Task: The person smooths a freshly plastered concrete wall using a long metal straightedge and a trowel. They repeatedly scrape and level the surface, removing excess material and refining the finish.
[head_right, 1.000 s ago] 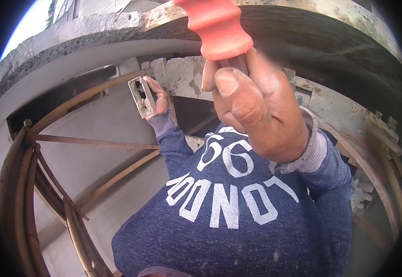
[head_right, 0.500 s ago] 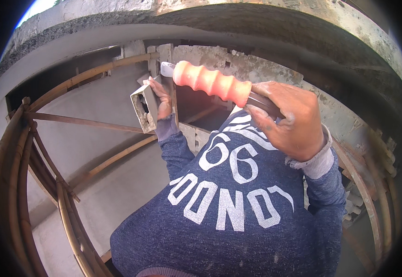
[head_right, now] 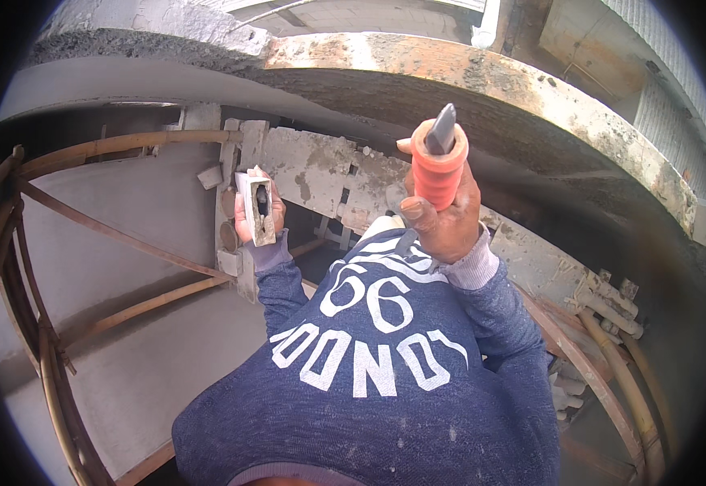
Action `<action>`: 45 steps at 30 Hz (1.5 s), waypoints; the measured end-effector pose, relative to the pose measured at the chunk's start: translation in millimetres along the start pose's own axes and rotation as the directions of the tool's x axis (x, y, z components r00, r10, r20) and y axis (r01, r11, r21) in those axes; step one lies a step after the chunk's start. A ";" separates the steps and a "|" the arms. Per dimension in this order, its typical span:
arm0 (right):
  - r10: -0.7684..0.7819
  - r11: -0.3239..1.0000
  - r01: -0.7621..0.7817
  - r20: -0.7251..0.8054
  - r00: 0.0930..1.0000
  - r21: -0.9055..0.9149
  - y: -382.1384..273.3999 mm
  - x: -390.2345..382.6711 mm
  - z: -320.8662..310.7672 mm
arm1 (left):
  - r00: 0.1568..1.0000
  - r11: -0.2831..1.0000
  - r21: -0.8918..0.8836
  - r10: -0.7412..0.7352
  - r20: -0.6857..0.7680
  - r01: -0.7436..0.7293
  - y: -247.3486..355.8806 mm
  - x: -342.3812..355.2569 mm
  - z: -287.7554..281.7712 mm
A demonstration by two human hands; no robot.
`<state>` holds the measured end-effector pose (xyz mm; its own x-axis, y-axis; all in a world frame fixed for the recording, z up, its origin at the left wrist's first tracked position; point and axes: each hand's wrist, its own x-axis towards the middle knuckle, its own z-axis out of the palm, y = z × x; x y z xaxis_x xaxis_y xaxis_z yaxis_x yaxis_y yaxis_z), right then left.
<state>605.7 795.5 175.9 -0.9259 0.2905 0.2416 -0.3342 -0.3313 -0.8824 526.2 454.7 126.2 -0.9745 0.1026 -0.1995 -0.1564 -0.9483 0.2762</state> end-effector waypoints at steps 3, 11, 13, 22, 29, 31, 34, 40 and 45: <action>-0.148 0.989 0.142 -0.138 0.979 -0.047 16.0 20.7 -20.9 | 1.000 0.999 -0.047 -0.019 0.005 0.019 -4.5 -1.4 -2.1; -0.515 0.816 0.361 -0.284 0.809 -0.451 19.6 130.3 -175.5 | 1.000 1.000 0.007 -0.004 -0.028 0.004 -4.0 -9.0 -11.2; -0.562 0.754 0.322 -0.309 0.767 -0.572 41.8 143.4 -198.0 | 1.000 1.000 0.015 0.005 -0.030 -0.004 -2.5 -15.5 -11.0; -0.261 0.724 -0.115 -0.424 0.867 -0.680 196.8 105.8 -340.9 | 0.998 0.989 -0.143 -0.031 -0.050 0.024 -8.8 -22.9 19.1; -0.301 0.644 -0.138 -0.415 0.859 -0.752 165.4 103.1 -314.9 | 0.996 0.985 -0.156 -0.076 -0.040 0.069 -6.3 -18.8 11.9; -0.312 0.643 -0.139 -0.424 0.850 -0.753 160.3 98.4 -316.3 | 0.998 0.996 -0.083 -0.036 -0.050 0.032 -6.3 -9.1 7.7; -0.289 0.660 -0.160 -0.445 0.848 -0.734 150.3 96.3 -287.5 | 0.999 0.999 -0.033 -0.032 -0.016 0.031 -4.6 -5.4 0.6; -0.491 0.100 -0.329 -0.334 0.805 -0.939 176.8 87.8 -353.0 | 0.991 0.992 -0.029 -0.117 0.067 0.119 -5.2 16.3 -14.7; -0.230 0.246 -0.363 -0.418 0.879 -0.899 163.3 75.0 -308.5 | 0.961 0.978 -0.109 -0.149 0.234 0.178 -8.4 8.5 -12.2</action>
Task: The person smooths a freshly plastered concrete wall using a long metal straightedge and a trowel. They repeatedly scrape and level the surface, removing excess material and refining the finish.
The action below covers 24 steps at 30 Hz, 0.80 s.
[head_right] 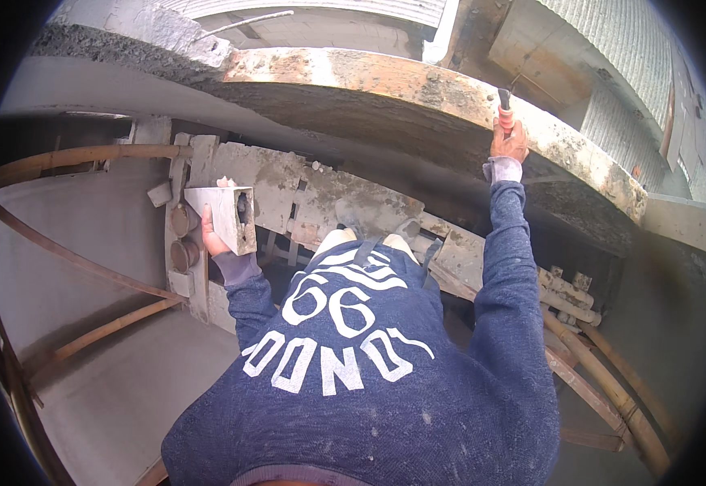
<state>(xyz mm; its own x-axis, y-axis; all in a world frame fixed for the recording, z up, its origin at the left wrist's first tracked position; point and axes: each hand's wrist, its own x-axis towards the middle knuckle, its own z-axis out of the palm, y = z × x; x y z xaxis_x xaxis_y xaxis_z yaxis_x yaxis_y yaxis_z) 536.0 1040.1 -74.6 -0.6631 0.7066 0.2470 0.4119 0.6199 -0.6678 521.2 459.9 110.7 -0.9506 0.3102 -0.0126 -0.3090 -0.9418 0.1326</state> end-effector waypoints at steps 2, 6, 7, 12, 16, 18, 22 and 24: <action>0.024 0.978 -0.058 0.167 0.986 0.198 -30.2 -30.5 -13.1 | 0.991 0.997 -0.021 0.077 -0.106 -0.080 -8.2 -0.5 6.3; 0.266 0.773 -0.534 0.590 0.762 0.342 -63.2 -115.4 -20.7 | 0.981 0.990 -0.091 0.087 -0.174 -0.105 -8.0 7.8 19.2; 0.294 0.711 -0.615 0.650 0.701 0.342 -83.2 -135.8 -26.4 | 0.982 0.990 -0.078 0.101 -0.161 -0.115 -4.8 5.5 19.9; 0.168 0.377 -0.811 0.828 0.535 0.448 -144.9 -207.8 -41.9 | 0.994 0.994 0.058 0.097 -0.051 -0.094 7.5 15.7 33.5; -0.153 0.191 -0.931 0.946 0.286 0.312 -178.4 -215.3 -75.3 | 0.998 1.000 0.005 0.017 0.064 -0.017 27.1 22.0 30.4; -0.244 0.063 -0.950 0.928 0.283 0.306 -193.9 -216.6 -85.6 | 0.994 0.999 -0.026 0.033 0.105 -0.030 28.0 28.2 35.4; -0.384 -0.111 -0.925 0.843 0.377 0.364 -214.2 -217.5 -101.9 | 0.960 0.984 0.040 0.180 -0.213 -0.175 21.1 37.8 62.8; -0.416 -0.025 -0.932 0.844 0.339 0.362 -221.6 -204.6 -113.6 | 0.957 0.983 0.028 0.181 -0.225 -0.179 26.7 34.7 62.8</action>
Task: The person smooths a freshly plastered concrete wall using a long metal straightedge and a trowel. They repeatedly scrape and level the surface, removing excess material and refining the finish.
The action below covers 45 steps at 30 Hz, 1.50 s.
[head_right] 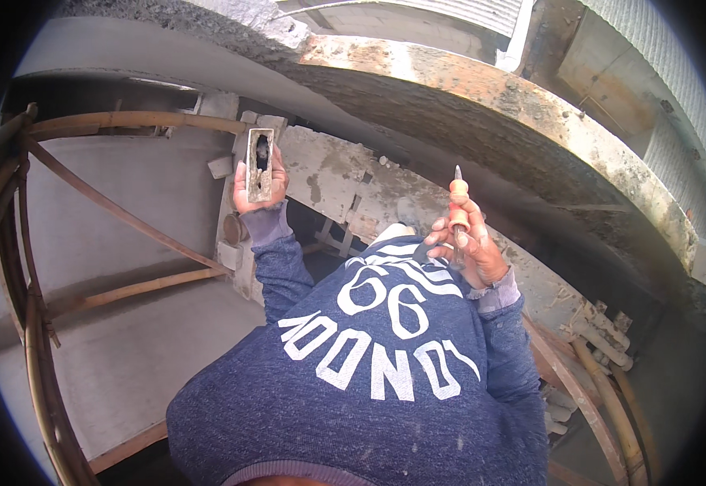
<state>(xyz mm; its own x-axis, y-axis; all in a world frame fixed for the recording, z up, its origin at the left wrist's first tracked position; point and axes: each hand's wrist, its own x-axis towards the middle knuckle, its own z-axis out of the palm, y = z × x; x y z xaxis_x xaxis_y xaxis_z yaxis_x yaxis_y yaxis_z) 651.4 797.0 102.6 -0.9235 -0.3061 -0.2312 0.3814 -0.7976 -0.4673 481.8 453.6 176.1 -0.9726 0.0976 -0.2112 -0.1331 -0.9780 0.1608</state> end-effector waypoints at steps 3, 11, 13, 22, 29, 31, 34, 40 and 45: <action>-0.073 0.990 0.071 -0.018 0.997 -0.122 -3.5 -0.8 7.4 | 1.000 1.000 -0.006 0.002 -0.014 -0.002 1.7 1.1 -0.5; -0.114 0.931 0.148 0.122 0.986 -0.334 -17.1 -0.3 20.2 | 0.995 0.999 -0.027 0.039 -0.092 -0.041 9.6 9.8 -5.5; -0.212 0.877 0.220 0.067 0.975 -0.426 -7.7 4.3 16.9 | 0.994 1.000 -0.029 -0.011 -0.108 0.008 17.0 12.9 -6.9; -0.249 0.807 0.062 -0.243 0.938 -0.587 -31.2 6.3 15.0 | 0.930 0.987 0.002 -0.151 0.334 0.160 7.8 12.0 -19.3; -0.096 0.127 -0.203 -0.215 0.972 -0.971 -74.5 -0.7 51.6 | 0.868 0.961 0.050 -0.268 0.418 0.273 15.3 17.7 -41.1; -0.332 -0.186 0.015 0.077 0.940 -0.983 -81.8 -3.9 64.7 | 0.849 0.953 0.064 -0.294 0.439 0.297 16.1 18.5 -39.1; -0.397 -0.355 0.075 0.223 0.890 -0.932 -110.0 -2.8 105.1 | 0.870 0.965 0.055 -0.255 0.422 0.256 19.3 17.0 -39.8; -0.700 0.519 0.684 0.204 0.684 -0.512 -100.1 32.7 141.6 | 0.994 0.976 0.190 0.113 -0.008 -0.110 -15.7 7.3 2.2; -0.614 0.709 0.672 0.281 0.738 -0.217 -92.8 48.2 165.0 | 0.973 0.948 0.265 0.210 -0.095 -0.178 -16.2 6.0 2.1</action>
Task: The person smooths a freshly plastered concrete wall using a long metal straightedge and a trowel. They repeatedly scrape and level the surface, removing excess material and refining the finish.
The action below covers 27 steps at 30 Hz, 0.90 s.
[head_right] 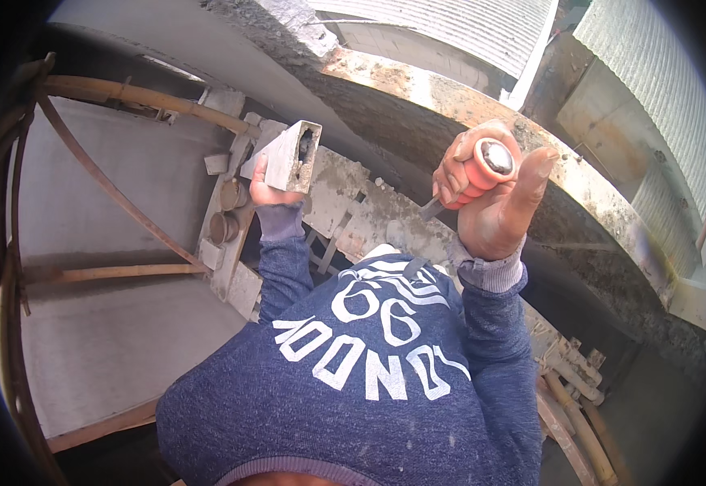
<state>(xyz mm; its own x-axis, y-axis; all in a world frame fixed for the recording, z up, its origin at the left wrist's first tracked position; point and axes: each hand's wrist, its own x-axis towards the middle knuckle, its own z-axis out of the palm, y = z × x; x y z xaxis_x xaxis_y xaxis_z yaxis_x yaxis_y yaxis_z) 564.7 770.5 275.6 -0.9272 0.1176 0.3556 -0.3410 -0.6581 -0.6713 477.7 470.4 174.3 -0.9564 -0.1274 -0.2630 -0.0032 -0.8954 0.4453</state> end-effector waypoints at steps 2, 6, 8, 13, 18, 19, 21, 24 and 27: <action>0.080 0.997 -0.078 -0.059 0.995 0.027 7.6 0.1 2.0 | 1.000 1.000 -0.016 -0.019 0.002 0.019 0.2 -0.5 -1.9; 0.112 0.992 -0.107 -0.078 0.991 0.065 18.8 -1.5 2.7 | 0.999 0.999 -0.023 -0.039 0.018 0.039 -1.8 1.5 -4.4; 0.073 0.993 -0.070 -0.030 0.997 0.091 13.1 1.7 11.2 | 0.999 0.999 -0.025 -0.038 0.025 0.038 -2.6 2.5 -6.8; -0.315 0.945 0.287 0.198 0.928 0.158 -54.6 17.5 23.1 | 1.000 1.000 0.005 0.000 0.004 0.000 -6.1 1.9 1.8; -0.515 0.845 0.487 0.089 0.853 0.220 -94.8 9.1 37.0 | 1.000 0.998 -0.062 -0.006 -0.004 0.006 -11.5 8.6 -0.5; -0.474 0.862 0.448 0.062 0.879 0.237 -77.7 11.1 43.8 | 1.000 0.998 -0.065 -0.016 0.010 0.017 -15.8 10.4 1.9; -0.334 0.937 0.336 -0.035 0.942 0.099 -19.4 23.6 59.6 | 1.000 0.998 -0.069 -0.016 0.012 0.016 -19.5 10.5 3.4; -0.334 0.927 0.349 -0.119 0.935 0.140 5.4 38.3 52.8 | 1.000 1.000 -0.021 0.012 -0.012 -0.012 -20.4 15.2 2.0; -0.434 0.877 0.438 -0.066 0.899 0.199 -29.9 32.5 42.1 | 0.998 1.000 0.007 0.021 -0.062 -0.021 -28.6 16.3 8.5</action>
<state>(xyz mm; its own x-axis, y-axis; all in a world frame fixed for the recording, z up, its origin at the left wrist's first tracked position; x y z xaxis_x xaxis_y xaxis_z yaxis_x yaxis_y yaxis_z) 551.3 762.8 334.6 -0.6956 0.4403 0.5676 -0.6740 -0.6736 -0.3034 459.7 497.6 164.6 -0.9364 -0.1724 -0.3057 0.0147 -0.8895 0.4567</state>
